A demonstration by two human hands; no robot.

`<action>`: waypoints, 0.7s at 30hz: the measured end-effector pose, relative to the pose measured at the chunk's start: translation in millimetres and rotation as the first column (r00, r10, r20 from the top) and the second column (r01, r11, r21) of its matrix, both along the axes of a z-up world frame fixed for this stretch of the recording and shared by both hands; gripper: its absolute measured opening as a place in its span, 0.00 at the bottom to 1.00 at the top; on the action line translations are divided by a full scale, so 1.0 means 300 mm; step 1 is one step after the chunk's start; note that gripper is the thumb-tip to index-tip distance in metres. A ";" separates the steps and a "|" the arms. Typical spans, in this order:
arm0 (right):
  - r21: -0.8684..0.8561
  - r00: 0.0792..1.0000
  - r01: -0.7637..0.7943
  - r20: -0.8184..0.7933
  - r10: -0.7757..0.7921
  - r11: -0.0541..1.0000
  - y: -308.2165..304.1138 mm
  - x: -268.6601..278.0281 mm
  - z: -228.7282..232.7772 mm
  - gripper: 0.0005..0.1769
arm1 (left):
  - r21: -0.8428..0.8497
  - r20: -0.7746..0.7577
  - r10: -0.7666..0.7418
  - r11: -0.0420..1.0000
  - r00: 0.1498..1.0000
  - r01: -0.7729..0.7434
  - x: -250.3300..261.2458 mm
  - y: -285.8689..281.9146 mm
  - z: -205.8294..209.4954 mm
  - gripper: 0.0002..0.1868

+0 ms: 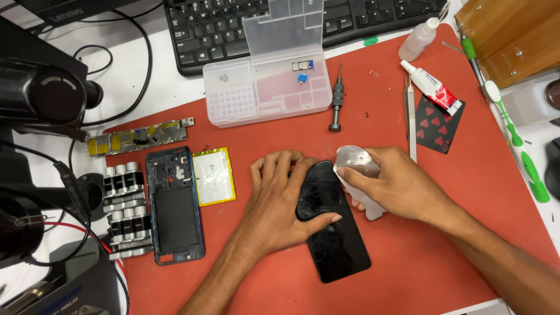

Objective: The person applies a liquid from a small bottle onto the back of a smartphone and then wipes the surface with a cloth. The person continues to wipe the phone repeatedly to clean the surface.

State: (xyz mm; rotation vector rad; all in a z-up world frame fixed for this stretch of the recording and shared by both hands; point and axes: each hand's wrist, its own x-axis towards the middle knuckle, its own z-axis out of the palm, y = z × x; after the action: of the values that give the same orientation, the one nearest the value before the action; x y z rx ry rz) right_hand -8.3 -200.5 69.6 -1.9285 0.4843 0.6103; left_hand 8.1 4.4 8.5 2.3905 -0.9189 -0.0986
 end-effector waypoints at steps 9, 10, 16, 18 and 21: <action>-0.154 0.998 0.050 -0.021 -0.054 0.987 0.027 0.029 -0.018 0.16 | -0.015 0.045 -0.003 1.000 0.999 0.004 -0.002 0.009 -0.010 0.43; -0.154 0.998 0.047 -0.021 -0.051 0.987 0.028 0.030 -0.018 0.16 | -0.015 0.046 0.000 1.000 0.999 0.001 -0.001 0.010 -0.010 0.43; -0.200 0.999 0.043 -0.018 -0.047 0.979 0.023 0.031 -0.030 0.17 | -0.022 0.046 0.001 1.000 0.999 0.000 -0.002 0.010 -0.013 0.42; -0.206 1.000 0.017 -0.011 -0.019 0.978 0.017 0.031 -0.037 0.17 | -0.022 0.053 0.000 1.000 0.999 0.001 -0.003 0.009 -0.014 0.43; -0.318 0.995 -0.093 -0.004 0.097 0.944 0.040 0.036 0.008 0.19 | -0.023 0.061 0.004 1.000 0.998 -0.002 -0.004 0.009 -0.016 0.42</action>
State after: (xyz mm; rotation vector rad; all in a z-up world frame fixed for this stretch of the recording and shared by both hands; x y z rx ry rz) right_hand 2.6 -188.5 71.9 -2.2712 0.5085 0.6103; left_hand 7.0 7.2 3.6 2.3858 -0.9397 -0.0137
